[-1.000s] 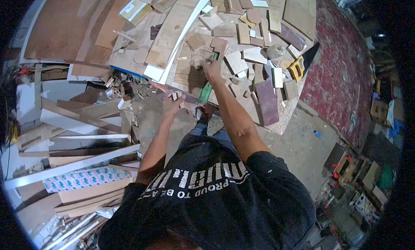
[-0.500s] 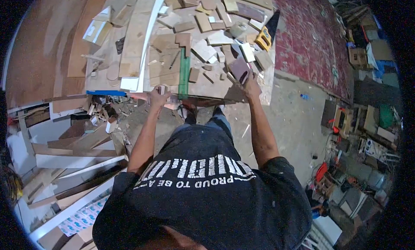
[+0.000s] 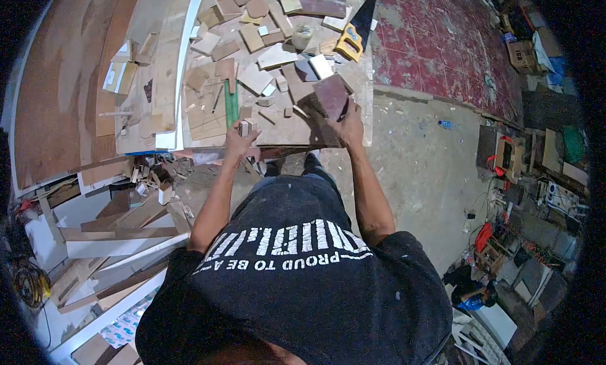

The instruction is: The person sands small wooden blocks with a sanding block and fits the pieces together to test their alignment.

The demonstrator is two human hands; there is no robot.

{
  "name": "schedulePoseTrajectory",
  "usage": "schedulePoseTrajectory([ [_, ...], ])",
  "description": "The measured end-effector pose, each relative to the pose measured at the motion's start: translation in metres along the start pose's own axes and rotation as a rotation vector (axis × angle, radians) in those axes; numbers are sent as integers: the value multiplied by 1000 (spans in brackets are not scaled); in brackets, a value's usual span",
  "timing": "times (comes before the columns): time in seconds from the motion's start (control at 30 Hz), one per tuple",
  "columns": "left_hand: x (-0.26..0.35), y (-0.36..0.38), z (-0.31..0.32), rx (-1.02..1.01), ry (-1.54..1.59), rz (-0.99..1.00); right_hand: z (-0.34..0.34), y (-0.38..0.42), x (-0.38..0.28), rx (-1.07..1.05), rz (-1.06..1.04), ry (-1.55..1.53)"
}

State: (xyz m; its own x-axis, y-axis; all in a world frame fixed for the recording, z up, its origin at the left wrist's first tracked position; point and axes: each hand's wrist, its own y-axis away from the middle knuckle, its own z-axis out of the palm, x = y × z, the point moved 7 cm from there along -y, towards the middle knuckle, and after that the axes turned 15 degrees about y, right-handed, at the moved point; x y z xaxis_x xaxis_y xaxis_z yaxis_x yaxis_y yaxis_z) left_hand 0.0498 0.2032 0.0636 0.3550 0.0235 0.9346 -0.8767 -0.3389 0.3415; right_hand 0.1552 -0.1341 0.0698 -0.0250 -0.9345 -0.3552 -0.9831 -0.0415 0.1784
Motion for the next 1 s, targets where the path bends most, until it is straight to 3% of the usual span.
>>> schedulePoseTrajectory([
  [0.03, -12, -4, 6, 17, 30, 3, -10, 2, 13, 56, 53, -107],
  [0.23, -22, -12, 58, -36, -49, -122, -19, 16, 92, 81, 252, -87],
  [0.3, -25, -12, 78, -87, -107, -177, -25, 21, 90, -9, 244, 9],
  [0.43, -3, -10, 121, -201, -335, -28, -31, 37, 78, -172, 250, 77],
  [0.5, 10, -12, 142, -303, -414, 92, -26, 40, 82, -135, 182, 109],
  [0.57, 7, -13, 151, -309, -463, -8, -21, 42, 75, -173, 9, 264],
  [0.77, -6, -20, 167, -369, -630, -174, -21, 46, 66, -313, -66, 266],
  [0.93, -16, -22, 156, -374, -587, -143, -19, 29, 56, -167, -205, 250],
  [1.0, -22, -21, 150, -361, -563, -151, -17, 18, 55, -187, -169, 234],
])
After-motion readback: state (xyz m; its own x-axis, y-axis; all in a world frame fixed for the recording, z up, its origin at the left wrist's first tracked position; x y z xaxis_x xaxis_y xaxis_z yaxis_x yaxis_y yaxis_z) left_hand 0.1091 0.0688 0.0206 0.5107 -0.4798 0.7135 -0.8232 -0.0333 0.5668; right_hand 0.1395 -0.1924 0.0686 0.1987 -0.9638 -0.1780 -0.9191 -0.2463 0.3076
